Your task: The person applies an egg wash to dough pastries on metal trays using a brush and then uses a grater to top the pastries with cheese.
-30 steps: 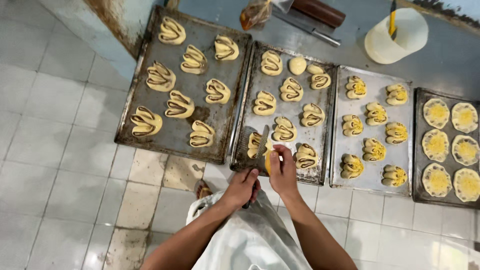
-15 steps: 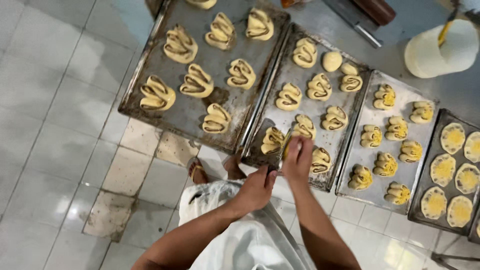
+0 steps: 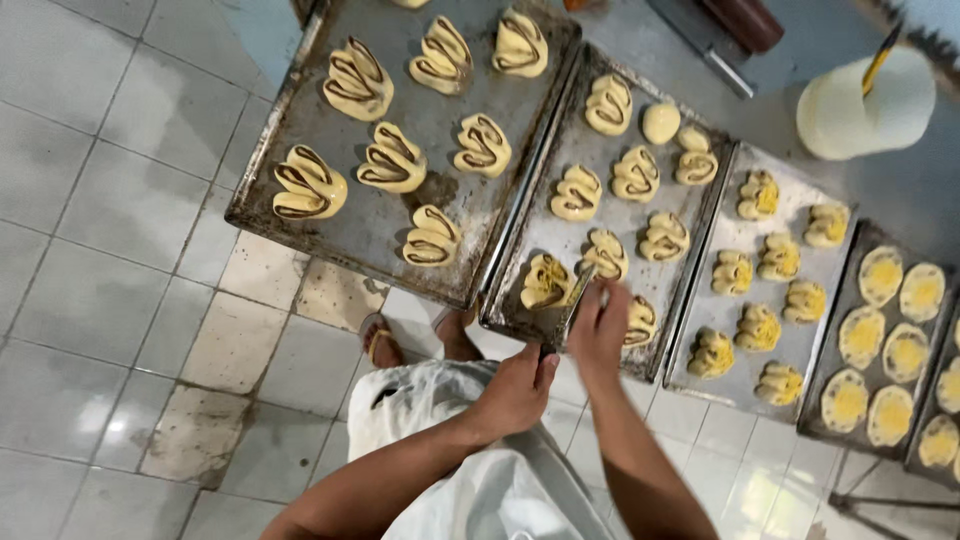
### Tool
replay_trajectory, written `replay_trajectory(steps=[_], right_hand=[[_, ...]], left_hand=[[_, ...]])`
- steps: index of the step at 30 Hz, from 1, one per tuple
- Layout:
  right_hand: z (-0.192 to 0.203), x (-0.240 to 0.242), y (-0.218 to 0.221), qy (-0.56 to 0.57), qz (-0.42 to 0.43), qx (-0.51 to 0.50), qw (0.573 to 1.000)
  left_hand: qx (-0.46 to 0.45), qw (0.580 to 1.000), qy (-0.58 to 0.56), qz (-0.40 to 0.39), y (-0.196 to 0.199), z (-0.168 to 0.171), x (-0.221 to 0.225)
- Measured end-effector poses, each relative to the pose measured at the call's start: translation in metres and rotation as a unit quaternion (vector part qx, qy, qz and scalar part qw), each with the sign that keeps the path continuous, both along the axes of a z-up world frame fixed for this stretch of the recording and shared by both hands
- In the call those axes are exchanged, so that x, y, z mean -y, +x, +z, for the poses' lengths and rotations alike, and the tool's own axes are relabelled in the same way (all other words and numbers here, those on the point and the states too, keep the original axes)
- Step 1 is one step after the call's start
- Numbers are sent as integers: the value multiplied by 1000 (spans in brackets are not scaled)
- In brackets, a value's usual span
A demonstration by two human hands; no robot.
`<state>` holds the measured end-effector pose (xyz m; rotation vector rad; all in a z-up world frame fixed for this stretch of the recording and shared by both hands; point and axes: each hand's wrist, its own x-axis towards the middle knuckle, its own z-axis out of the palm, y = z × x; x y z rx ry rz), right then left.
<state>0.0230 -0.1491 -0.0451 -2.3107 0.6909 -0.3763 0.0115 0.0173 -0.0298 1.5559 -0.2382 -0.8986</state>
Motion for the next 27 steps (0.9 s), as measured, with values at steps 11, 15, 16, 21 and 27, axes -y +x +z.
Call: replay_trajectory(steps=[11, 15, 16, 21, 27], right_hand=[[-14, 14, -11, 30, -22, 5, 999], [-16, 28, -11, 34, -27, 39, 998], [-16, 31, -9, 42, -28, 49, 998], [2, 38, -32, 150, -83, 73, 982], [9, 74, -2, -33, -65, 50, 996]], left_hand=[[34, 999, -22, 11, -3, 6, 1], [24, 1000, -17, 7, -6, 6, 2], [31, 999, -25, 9, -1, 6, 4], [15, 999, -17, -24, 8, 10, 25], [68, 994, -83, -10, 23, 9, 68]])
